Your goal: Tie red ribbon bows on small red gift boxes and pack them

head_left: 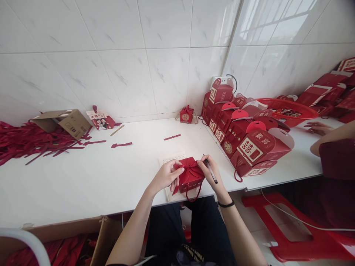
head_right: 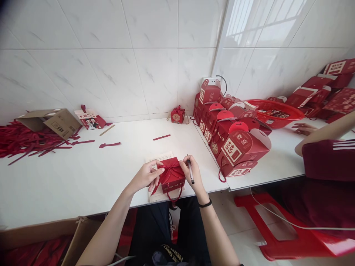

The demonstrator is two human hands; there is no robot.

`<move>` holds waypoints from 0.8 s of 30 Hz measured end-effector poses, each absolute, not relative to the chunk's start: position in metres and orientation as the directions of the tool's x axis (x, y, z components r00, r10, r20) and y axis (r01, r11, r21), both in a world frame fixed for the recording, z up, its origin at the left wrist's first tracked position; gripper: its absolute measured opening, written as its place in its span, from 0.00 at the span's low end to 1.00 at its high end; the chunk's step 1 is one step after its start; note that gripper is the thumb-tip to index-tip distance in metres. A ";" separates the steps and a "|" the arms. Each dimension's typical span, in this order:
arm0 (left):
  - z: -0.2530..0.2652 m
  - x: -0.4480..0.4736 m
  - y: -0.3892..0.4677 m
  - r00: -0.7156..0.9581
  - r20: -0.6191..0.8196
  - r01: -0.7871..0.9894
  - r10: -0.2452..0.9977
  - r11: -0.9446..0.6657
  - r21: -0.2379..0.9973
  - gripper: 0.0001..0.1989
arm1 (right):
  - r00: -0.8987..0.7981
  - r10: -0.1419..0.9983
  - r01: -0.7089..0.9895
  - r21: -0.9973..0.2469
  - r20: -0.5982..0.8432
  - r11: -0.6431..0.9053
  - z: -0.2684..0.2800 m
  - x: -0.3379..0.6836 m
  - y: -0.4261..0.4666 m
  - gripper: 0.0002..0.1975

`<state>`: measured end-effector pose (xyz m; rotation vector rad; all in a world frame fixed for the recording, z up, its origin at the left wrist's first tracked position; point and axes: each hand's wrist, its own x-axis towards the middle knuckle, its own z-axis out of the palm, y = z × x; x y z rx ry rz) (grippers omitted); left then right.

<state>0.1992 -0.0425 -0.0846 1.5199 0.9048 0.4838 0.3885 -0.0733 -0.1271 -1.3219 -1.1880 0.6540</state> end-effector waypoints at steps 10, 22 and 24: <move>-0.084 0.202 -0.043 0.630 -0.209 0.226 0.748 0.081 0.971 0.14 | 0.321 0.906 0.239 -0.949 0.276 0.204 -0.129 0.389 -0.073 0.11; -0.096 0.200 -0.035 0.561 -0.165 0.182 0.811 0.073 0.981 0.19 | 0.313 0.914 0.220 -0.956 0.257 0.194 -0.130 0.389 -0.074 0.11; -0.096 0.200 -0.036 0.532 -0.141 0.187 0.835 0.047 0.981 0.16 | 0.310 0.915 0.220 -0.955 0.260 0.197 -0.131 0.390 -0.074 0.11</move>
